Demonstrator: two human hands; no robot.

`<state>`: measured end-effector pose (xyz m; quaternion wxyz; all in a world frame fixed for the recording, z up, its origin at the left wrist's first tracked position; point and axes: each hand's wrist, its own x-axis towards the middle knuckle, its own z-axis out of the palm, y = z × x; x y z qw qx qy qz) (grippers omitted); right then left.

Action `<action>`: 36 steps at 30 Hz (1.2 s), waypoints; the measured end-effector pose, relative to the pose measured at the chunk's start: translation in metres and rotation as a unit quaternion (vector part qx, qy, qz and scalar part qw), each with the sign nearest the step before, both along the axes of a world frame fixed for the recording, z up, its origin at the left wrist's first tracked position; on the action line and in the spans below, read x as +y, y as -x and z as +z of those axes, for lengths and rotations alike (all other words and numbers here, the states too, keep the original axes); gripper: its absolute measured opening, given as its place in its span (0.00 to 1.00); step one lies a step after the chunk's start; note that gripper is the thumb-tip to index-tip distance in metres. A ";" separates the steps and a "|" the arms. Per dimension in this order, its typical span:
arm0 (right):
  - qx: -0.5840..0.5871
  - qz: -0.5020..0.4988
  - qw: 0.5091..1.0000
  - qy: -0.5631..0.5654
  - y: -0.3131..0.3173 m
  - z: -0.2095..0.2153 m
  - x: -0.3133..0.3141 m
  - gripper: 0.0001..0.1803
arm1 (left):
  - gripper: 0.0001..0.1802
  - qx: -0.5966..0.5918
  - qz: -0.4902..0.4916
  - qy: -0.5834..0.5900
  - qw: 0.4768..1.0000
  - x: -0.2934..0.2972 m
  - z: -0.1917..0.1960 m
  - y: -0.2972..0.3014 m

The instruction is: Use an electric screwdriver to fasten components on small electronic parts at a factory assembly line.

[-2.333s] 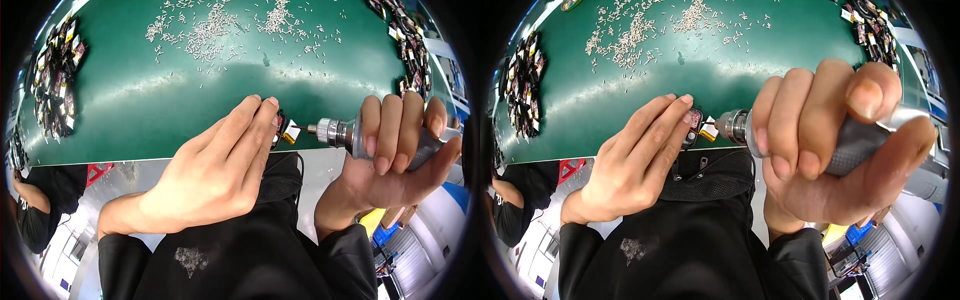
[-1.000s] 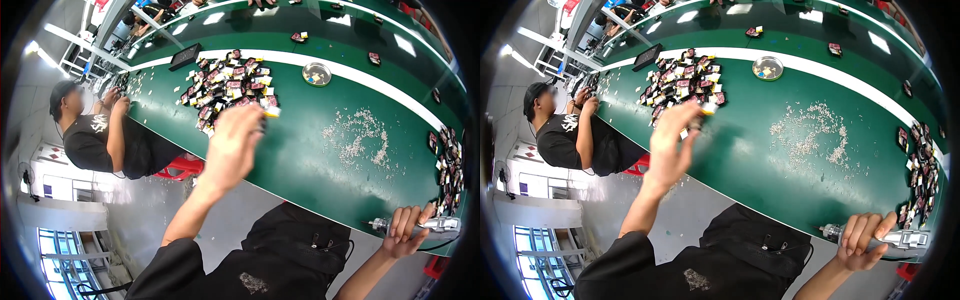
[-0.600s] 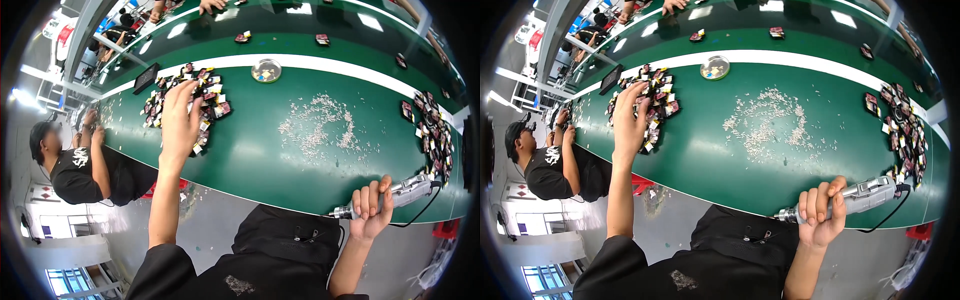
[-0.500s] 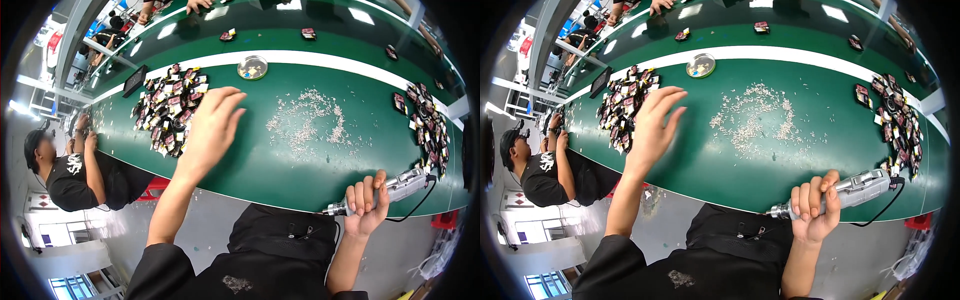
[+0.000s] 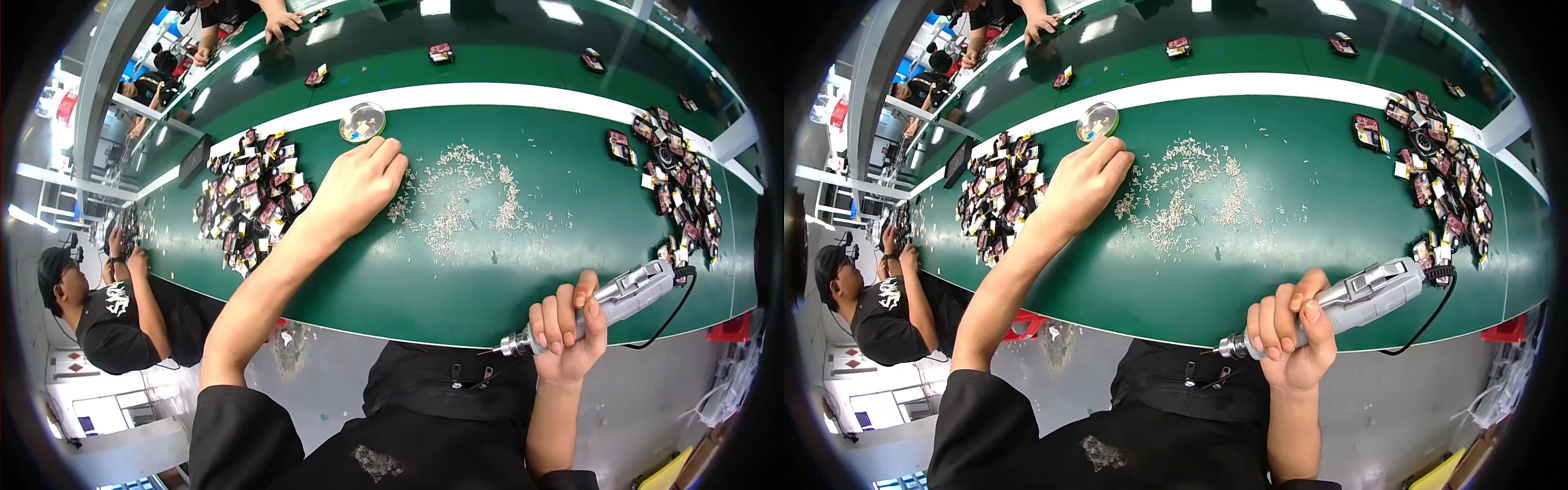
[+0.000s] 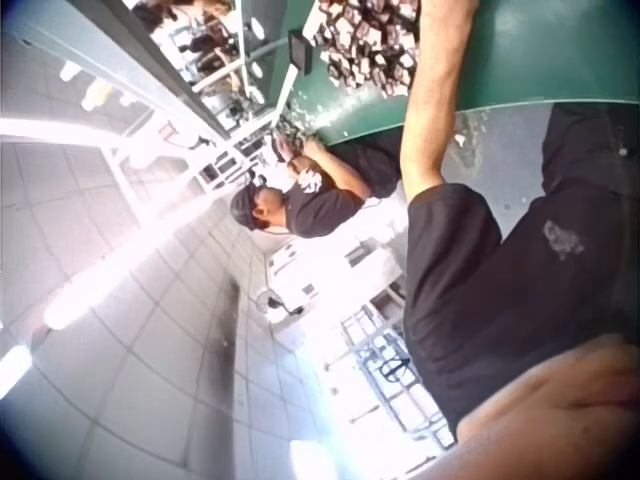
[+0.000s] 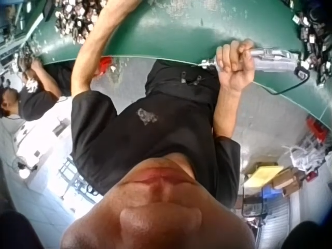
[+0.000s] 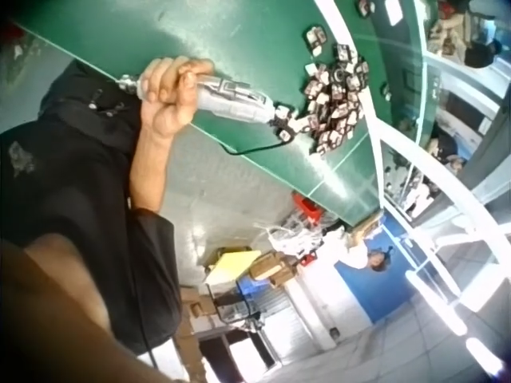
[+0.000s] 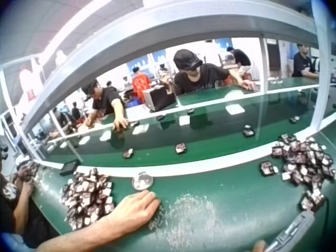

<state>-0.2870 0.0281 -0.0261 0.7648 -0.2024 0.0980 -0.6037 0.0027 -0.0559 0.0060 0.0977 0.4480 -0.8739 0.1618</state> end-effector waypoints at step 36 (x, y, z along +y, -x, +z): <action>-0.039 -0.137 0.989 0.026 -0.012 0.047 0.003 0.06 | 0.12 0.833 -0.018 -0.442 0.333 0.144 -0.022 0.123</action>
